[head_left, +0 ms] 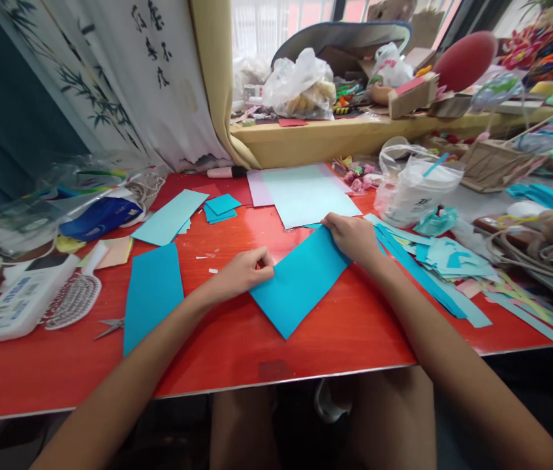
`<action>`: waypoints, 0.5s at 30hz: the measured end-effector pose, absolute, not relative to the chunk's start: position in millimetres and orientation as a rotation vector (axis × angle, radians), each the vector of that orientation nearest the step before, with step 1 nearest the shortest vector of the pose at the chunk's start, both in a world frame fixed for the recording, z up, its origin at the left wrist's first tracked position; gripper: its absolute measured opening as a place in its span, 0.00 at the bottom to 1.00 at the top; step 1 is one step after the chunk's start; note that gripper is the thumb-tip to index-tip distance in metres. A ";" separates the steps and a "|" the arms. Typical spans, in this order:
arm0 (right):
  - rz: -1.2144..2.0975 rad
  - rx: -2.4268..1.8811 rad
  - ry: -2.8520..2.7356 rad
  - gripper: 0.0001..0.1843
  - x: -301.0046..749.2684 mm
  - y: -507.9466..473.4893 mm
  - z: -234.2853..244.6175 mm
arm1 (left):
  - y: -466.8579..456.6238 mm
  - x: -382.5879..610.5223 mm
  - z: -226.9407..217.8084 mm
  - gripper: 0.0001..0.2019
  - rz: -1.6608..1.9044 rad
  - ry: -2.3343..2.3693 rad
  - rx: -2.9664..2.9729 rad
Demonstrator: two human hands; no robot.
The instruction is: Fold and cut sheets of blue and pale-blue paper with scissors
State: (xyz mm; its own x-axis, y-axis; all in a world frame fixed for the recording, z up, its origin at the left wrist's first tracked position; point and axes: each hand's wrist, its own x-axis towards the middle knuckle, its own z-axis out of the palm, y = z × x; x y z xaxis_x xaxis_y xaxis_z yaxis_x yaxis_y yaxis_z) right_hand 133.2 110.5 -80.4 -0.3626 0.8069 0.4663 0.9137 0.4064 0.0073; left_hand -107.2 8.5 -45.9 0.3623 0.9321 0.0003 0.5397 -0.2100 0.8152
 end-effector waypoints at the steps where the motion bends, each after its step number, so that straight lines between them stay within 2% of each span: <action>1: -0.391 -1.496 -2.292 0.16 136.2 112.2 -81.1 | 8.4 -109.1 -43.8 0.03 0.643 1.259 1.882; 9: -0.438 -1.638 -2.273 0.15 159.8 123.4 -85.7 | 3.1 -127.5 -18.2 0.04 0.524 1.190 1.902; 15: -0.304 -1.454 -2.294 0.17 135.7 108.1 -80.9 | 8.3 -127.0 -21.8 0.04 0.776 1.204 1.799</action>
